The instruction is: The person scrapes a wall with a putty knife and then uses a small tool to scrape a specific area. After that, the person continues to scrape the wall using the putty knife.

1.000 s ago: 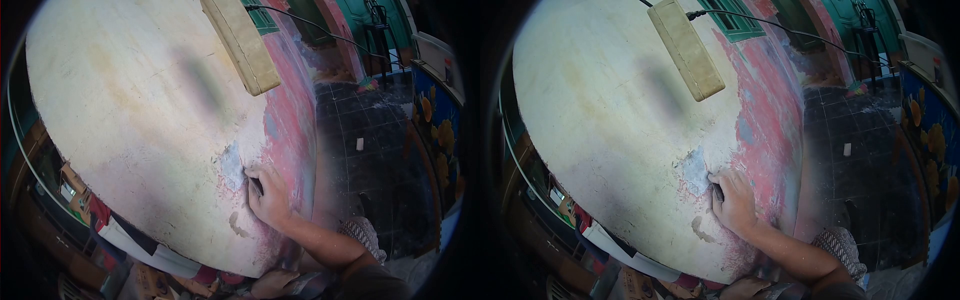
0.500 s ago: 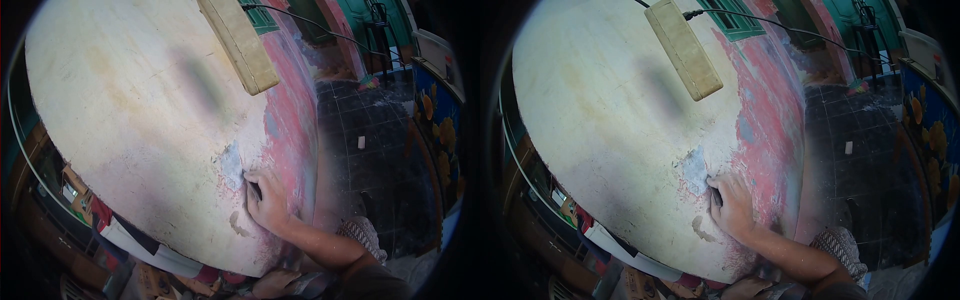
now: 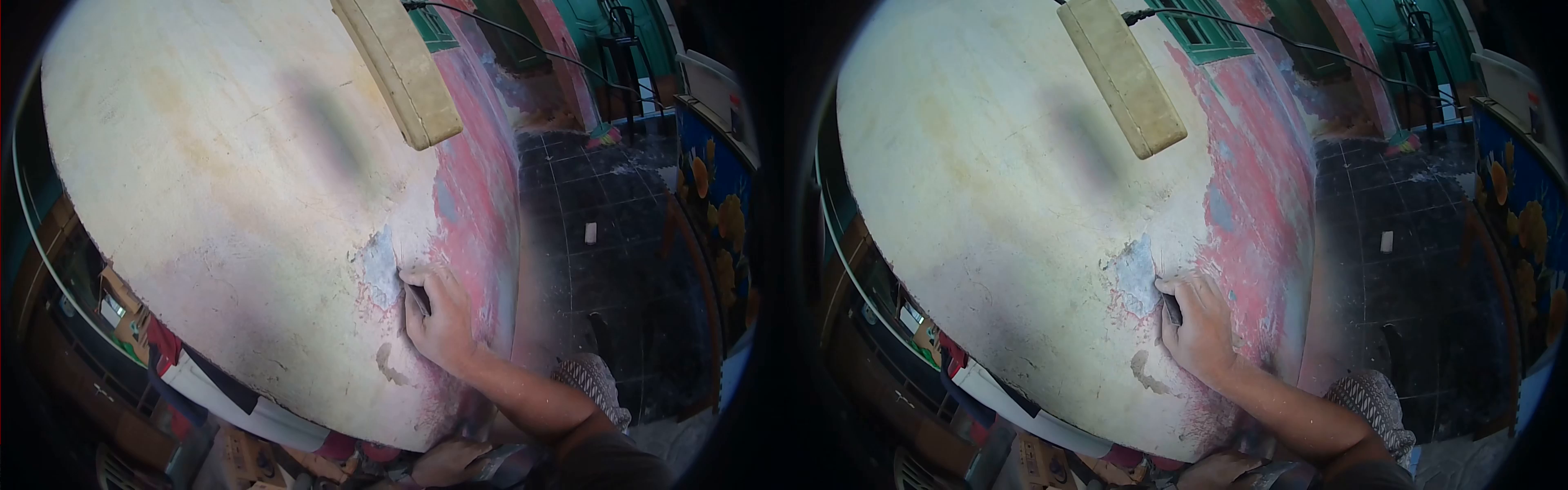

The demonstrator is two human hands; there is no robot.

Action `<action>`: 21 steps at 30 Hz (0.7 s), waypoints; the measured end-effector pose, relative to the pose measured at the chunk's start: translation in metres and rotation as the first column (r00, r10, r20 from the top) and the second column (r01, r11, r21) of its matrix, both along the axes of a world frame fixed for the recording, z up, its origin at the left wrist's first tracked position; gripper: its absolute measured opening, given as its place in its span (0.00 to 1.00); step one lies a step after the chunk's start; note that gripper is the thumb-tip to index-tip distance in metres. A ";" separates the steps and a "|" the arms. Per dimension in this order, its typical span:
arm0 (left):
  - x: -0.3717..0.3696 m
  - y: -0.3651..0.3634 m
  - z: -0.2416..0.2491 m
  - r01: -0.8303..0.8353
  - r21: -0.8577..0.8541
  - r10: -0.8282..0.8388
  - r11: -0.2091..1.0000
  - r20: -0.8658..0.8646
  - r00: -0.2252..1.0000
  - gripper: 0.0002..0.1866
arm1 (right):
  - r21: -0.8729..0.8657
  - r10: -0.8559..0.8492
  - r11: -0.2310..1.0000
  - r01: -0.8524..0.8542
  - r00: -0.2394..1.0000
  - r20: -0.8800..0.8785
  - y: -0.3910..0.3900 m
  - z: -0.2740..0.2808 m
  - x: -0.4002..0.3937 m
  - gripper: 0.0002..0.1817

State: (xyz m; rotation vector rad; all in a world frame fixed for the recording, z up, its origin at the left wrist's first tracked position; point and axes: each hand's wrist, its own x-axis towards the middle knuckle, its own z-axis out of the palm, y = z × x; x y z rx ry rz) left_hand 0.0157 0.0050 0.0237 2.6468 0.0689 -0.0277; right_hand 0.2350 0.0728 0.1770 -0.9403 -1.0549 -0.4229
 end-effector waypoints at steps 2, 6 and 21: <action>0.001 -0.006 0.010 -0.020 0.013 0.021 1.000 -0.026 0.999 0.18 | 0.008 0.009 1.000 -0.009 1.000 -0.016 -0.002 -0.002 -0.005 0.22; -0.001 -0.001 -0.005 -0.053 0.004 0.053 0.999 0.026 0.998 0.18 | 0.047 -0.021 0.999 0.021 1.000 -0.003 -0.004 0.004 -0.004 0.14; 0.009 -0.006 0.025 -0.003 0.037 0.003 0.999 0.004 1.000 0.17 | -0.028 0.033 0.999 -0.034 0.998 -0.045 -0.002 -0.001 -0.005 0.20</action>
